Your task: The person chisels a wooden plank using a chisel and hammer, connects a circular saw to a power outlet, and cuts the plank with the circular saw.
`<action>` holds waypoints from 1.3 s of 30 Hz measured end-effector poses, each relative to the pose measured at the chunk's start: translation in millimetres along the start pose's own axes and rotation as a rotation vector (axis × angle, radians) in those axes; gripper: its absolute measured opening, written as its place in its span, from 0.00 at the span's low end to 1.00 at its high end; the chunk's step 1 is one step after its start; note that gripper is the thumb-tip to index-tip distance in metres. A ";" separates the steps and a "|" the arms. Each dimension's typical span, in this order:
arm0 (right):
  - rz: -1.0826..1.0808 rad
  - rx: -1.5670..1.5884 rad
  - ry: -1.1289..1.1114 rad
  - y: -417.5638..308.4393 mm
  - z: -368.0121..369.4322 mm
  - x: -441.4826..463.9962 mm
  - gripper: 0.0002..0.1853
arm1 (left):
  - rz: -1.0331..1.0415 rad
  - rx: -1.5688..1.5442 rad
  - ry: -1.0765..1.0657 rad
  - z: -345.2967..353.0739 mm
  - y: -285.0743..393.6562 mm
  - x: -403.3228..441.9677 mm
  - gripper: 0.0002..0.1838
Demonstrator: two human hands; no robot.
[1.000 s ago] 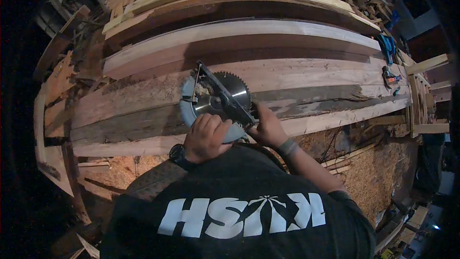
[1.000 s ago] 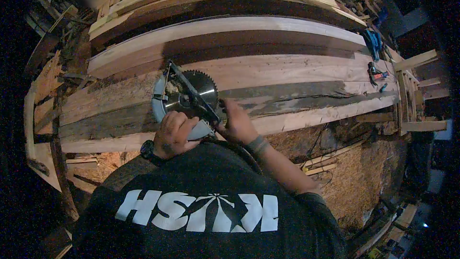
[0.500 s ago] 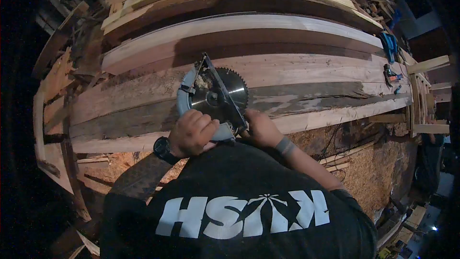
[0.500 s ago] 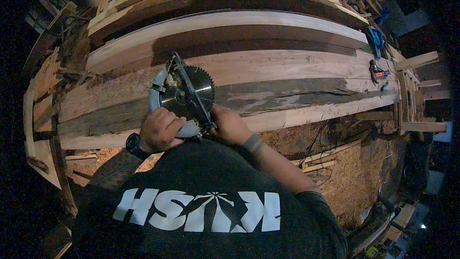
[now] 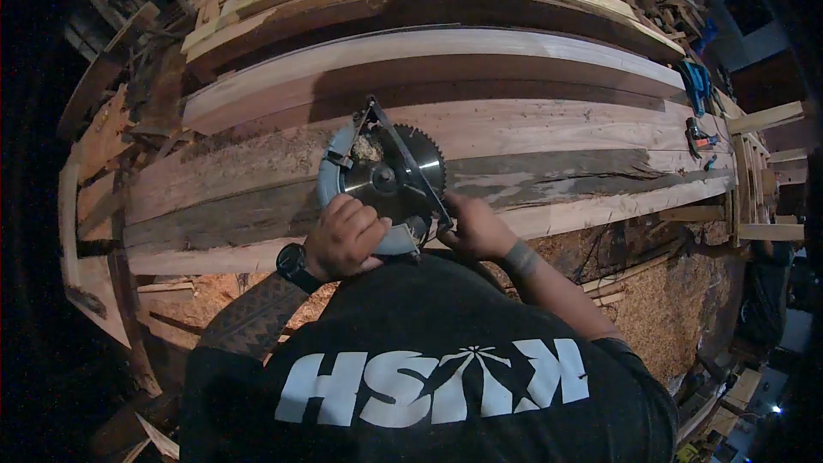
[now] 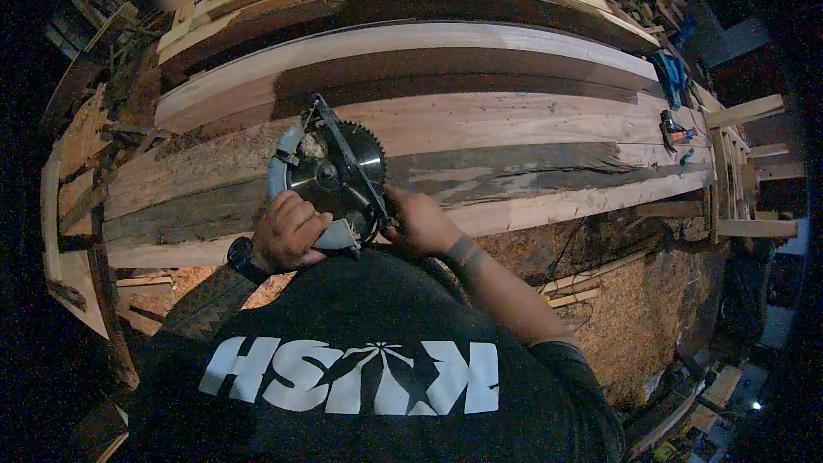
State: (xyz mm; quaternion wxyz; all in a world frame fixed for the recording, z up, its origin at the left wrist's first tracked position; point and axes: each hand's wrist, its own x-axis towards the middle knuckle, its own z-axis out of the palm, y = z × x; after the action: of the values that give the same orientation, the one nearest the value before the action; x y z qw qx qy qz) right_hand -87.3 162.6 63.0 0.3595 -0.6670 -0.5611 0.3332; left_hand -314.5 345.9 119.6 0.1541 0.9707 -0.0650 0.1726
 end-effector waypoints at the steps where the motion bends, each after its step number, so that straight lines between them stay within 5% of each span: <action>1: 0.024 -0.041 -0.035 -2.2 -3.0 0.8 0.22 | 0.002 0.001 -0.002 0.2 0.1 -0.6 0.38; 3: 0.070 -0.122 -0.105 -5.0 -10.1 3.8 0.22 | 0.005 0.004 -0.007 0.6 0.2 -0.8 0.38; 6: -0.016 -0.086 0.110 12.1 -41.5 -0.8 0.23 | 0.011 -0.025 -0.048 -9.4 -6.1 -12.9 0.37; 7: 0.054 -0.135 -0.012 -1.7 -54.2 -3.3 0.23 | 0.037 -0.023 -0.031 -11.5 -10.9 -11.3 0.38; 14: 0.146 -0.166 0.047 -0.7 -26.4 -14.0 0.25 | 0.096 -0.092 0.013 -6.9 -22.2 -5.7 0.38; 18: 0.004 0.038 -0.045 7.7 -40.1 -24.2 0.31 | -0.015 -0.083 0.022 -1.5 -1.3 -1.6 0.37; 20: -0.068 0.459 0.001 27.5 -59.9 -24.4 0.32 | -0.016 -0.084 0.012 1.5 -2.5 -3.9 0.36; 22: -0.073 1.159 0.216 51.9 -76.2 -17.4 0.30 | -0.030 -0.083 0.017 5.1 -2.6 -4.4 0.34; 25: -0.001 0.856 0.995 70.6 -50.5 9.4 0.20 | -0.058 -0.075 0.065 12.2 1.8 -7.5 0.30; 27: 0.033 -0.027 0.601 77.8 -3.7 6.6 0.15 | -0.090 -0.060 0.118 23.4 7.3 -13.5 0.27; 30: 0.118 0.638 0.554 55.8 18.9 16.9 0.15 | -0.096 -0.034 0.130 27.0 7.3 -18.5 0.24; 34: 0.135 0.699 0.714 48.7 -46.0 28.1 0.21 | -0.110 -0.031 0.158 25.1 11.1 -17.3 0.24; 36: 0.046 0.261 0.636 55.9 -43.9 31.0 0.22 | -0.108 -0.020 0.180 25.7 11.6 -16.2 0.25; 39: 0.052 0.773 0.309 25.1 0.0 26.8 0.23 | -0.106 -0.018 0.189 27.6 10.9 -17.9 0.26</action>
State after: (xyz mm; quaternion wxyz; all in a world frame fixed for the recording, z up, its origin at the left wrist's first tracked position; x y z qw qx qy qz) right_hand -70.5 186.2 40.5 0.6548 -0.5392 -0.3169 0.4243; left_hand -324.5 328.0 91.6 0.1774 0.9507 -0.0003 0.2543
